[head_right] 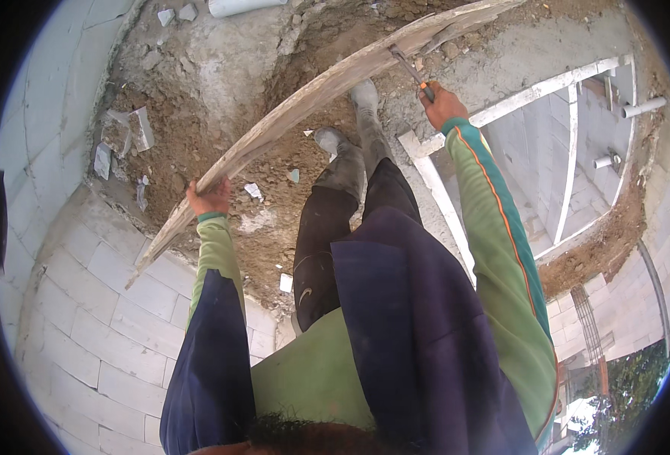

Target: The person positions and secures curved wooden boards to create a form for a concrete structure using pliers to twist and cut wire.

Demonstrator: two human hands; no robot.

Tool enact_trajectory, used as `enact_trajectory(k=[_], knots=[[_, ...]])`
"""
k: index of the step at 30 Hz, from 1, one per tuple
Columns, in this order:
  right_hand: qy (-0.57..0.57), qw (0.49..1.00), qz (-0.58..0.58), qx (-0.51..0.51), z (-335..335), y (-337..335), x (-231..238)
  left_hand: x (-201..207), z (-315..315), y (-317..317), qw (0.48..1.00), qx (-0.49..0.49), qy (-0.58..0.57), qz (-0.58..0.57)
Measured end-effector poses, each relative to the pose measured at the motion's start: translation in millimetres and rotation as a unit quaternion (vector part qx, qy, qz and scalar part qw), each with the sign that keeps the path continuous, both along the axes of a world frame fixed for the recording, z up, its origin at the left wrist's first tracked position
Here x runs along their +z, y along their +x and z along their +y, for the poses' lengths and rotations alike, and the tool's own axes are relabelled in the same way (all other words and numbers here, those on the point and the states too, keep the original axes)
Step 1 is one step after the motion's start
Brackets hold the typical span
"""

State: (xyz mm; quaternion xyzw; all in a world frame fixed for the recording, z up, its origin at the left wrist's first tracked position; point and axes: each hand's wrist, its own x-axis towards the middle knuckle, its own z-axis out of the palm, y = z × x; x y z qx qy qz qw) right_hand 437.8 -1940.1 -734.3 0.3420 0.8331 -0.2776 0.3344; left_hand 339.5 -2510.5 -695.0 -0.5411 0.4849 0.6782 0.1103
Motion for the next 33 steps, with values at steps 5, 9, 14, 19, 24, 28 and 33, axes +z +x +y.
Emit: enact_trajectory(k=[5,9,14,19,24,28,33], knots=[[0.001,0.994,0.101,0.048,24.3,1.5,-58.0,4.2,-0.1,-6.1,1.0,-0.022,-0.002,-0.001],[-0.021,0.949,0.286,0.132,75.2,-18.8,-119.4,0.7,13.9,-20.6,1.0,-0.025,0.009,0.009],[-0.009,0.927,0.357,0.117,49.3,-35.2,-140.2,-2.9,6.6,-36.8,1.0,0.007,0.004,0.029],[-0.1,0.97,0.199,-0.1,-6.1,3.7,-103.1,-9.0,13.2,-38.4,1.0,-0.01,-0.015,-0.004],[-0.047,0.969,0.223,-0.095,-13.6,27.3,-109.6,-11.4,-2.9,-1.8,1.0,0.014,-0.011,0.022],[0.067,0.976,0.205,0.037,17.4,19.9,-80.9,-14.2,-0.3,13.2,0.998,0.026,-0.051,0.034],[-0.189,0.928,0.195,-0.254,-73.1,33.2,-95.3,-13.7,9.9,-10.9,0.997,0.045,-0.061,0.026]])
